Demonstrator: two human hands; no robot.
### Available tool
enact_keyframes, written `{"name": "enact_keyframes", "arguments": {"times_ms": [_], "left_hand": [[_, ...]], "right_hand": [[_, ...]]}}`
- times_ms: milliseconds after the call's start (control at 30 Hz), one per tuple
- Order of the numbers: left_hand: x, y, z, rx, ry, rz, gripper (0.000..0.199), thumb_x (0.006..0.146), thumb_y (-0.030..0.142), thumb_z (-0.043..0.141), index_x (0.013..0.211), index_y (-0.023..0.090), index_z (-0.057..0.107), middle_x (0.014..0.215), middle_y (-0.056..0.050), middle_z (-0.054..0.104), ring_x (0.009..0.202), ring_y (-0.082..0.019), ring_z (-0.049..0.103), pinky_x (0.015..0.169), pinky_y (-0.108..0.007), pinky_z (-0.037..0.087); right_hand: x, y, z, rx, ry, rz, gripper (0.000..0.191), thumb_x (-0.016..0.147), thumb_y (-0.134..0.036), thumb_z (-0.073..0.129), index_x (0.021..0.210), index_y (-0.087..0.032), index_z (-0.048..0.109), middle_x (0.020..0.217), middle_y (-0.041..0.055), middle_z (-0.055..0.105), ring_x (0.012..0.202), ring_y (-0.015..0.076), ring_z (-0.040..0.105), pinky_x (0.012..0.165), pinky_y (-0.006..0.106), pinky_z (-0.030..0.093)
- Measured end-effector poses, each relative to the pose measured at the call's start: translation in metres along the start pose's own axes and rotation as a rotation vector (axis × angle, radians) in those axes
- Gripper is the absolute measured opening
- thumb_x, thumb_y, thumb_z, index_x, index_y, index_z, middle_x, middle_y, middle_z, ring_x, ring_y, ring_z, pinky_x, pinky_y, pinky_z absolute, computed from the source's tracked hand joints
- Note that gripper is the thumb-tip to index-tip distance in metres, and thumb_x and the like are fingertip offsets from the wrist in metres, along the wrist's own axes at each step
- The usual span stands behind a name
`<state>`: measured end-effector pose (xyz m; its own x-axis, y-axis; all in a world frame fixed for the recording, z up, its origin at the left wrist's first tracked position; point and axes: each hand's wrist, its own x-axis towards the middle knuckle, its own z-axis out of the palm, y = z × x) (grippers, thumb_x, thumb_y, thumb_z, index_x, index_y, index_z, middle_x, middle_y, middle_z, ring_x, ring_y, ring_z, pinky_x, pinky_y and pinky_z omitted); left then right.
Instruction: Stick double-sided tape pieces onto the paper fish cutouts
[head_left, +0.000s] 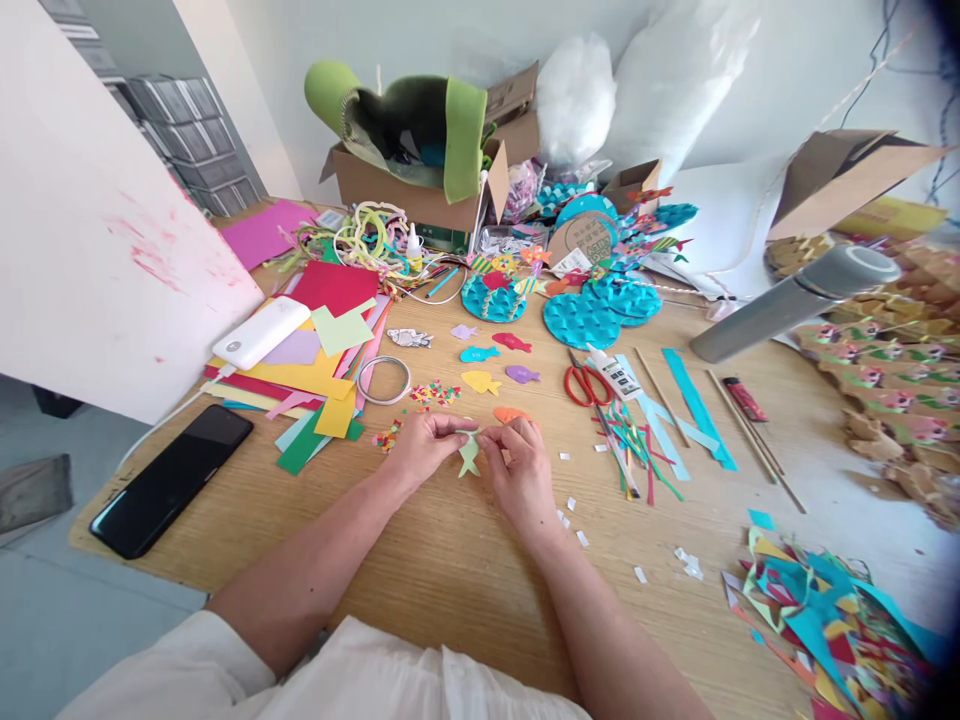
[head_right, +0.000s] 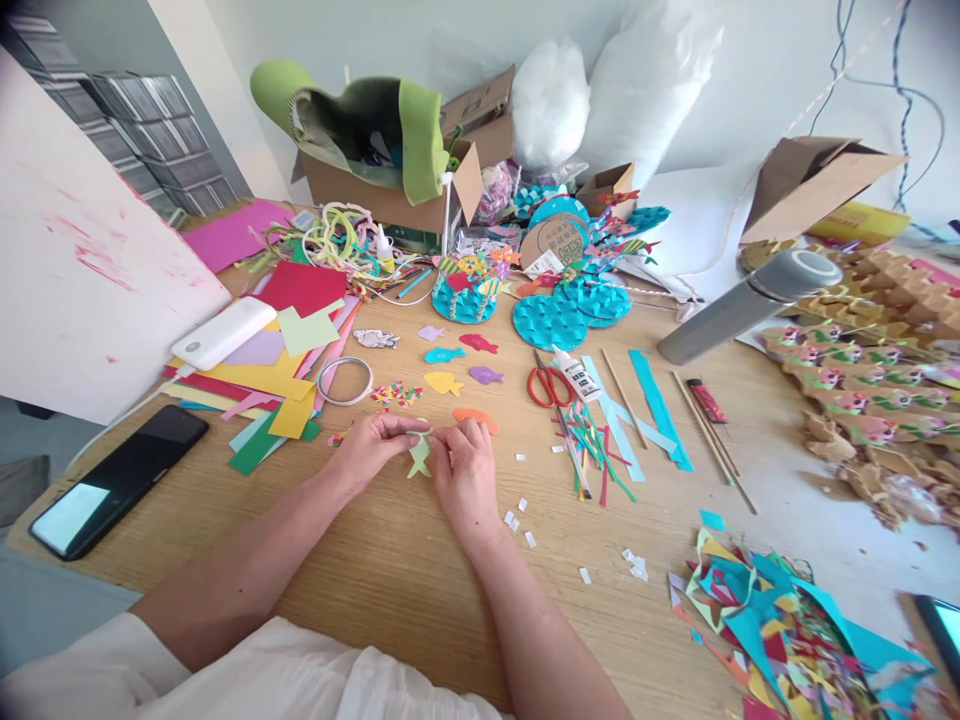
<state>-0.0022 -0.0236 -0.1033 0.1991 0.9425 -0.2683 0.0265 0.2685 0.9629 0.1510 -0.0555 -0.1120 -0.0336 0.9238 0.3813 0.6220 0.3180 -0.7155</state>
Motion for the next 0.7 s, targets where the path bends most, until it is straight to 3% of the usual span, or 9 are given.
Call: {"name": "enact_keyframes", "arguments": {"times_ms": [500, 700], "left_hand": [[-0.0009, 0.0027, 0.0009, 0.013, 0.012, -0.023, 0.026, 0.065, 0.019, 0.07, 0.09, 0.016, 0.077, 0.085, -0.005, 0.077, 0.076, -0.019, 0.069, 0.071, -0.028, 0.053], [-0.0015, 0.0049, 0.0021, -0.033, 0.01, -0.073, 0.022, 0.065, 0.013, 0.069, 0.085, 0.016, 0.077, 0.075, -0.002, 0.076, 0.066, -0.015, 0.067, 0.066, -0.026, 0.052]], "right_hand": [[0.0006, -0.0007, -0.0012, -0.013, -0.009, -0.024, 0.017, 0.092, -0.02, 0.051, 0.081, -0.02, 0.064, 0.079, 0.0039, 0.054, 0.082, 0.02, 0.05, 0.074, 0.036, 0.042], [0.0023, -0.0012, -0.0034, -0.019, -0.023, -0.083, 0.016, 0.092, -0.014, 0.051, 0.083, -0.019, 0.063, 0.08, 0.0047, 0.054, 0.087, 0.021, 0.051, 0.076, 0.036, 0.042]]}}
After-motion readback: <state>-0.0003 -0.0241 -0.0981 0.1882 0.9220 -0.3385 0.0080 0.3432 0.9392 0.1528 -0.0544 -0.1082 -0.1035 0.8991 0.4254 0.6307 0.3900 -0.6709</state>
